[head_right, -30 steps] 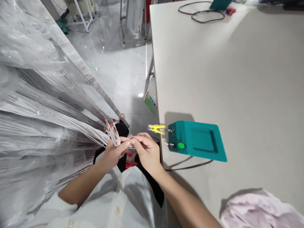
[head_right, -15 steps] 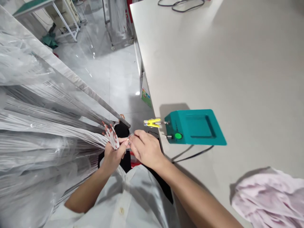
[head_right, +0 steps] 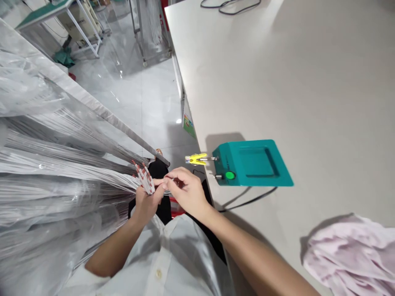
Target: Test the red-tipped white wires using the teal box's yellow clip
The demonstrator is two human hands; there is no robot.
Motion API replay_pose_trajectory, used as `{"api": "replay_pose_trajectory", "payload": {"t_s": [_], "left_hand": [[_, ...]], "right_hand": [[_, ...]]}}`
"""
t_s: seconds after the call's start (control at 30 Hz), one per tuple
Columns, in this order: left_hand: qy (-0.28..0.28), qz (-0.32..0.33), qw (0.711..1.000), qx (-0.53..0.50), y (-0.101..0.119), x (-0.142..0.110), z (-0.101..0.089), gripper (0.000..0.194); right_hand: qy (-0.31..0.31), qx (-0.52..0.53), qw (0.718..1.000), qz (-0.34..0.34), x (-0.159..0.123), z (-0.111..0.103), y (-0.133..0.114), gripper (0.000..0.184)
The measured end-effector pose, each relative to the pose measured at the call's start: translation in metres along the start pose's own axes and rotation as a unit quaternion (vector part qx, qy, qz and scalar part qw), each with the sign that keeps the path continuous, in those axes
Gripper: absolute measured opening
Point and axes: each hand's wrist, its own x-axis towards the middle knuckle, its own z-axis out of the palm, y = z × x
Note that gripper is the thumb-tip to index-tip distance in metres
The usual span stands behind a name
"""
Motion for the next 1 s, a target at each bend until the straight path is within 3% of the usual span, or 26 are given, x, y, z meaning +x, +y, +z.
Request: {"api": "replay_pose_trajectory", "payload": {"t_s": [0.2, 0.4, 0.73, 0.9, 1.0], "left_hand": [[-0.022, 0.004, 0.999, -0.031, -0.009, 0.001, -0.002, 0.025], [-0.045, 0.003, 0.996, -0.076, -0.013, 0.004, -0.008, 0.025], [-0.016, -0.028, 0.989, -0.145, -0.019, 0.006, -0.006, 0.024], [-0.038, -0.021, 0.994, -0.097, -0.015, 0.006, -0.009, 0.027], [-0.049, -0.019, 0.997, -0.056, -0.012, 0.005, -0.011, 0.027]], "right_hand": [[0.005, 0.08, 0.996, 0.03, 0.0, 0.0, 0.002, 0.012], [-0.015, 0.203, 0.974, 0.095, 0.001, 0.002, 0.001, 0.012], [0.041, 0.185, 0.964, 0.186, 0.002, 0.002, -0.002, 0.024], [0.018, 0.115, 0.991, 0.069, 0.001, -0.003, -0.006, 0.025], [-0.009, 0.047, 0.999, -0.002, 0.001, -0.003, -0.007, 0.015]]}}
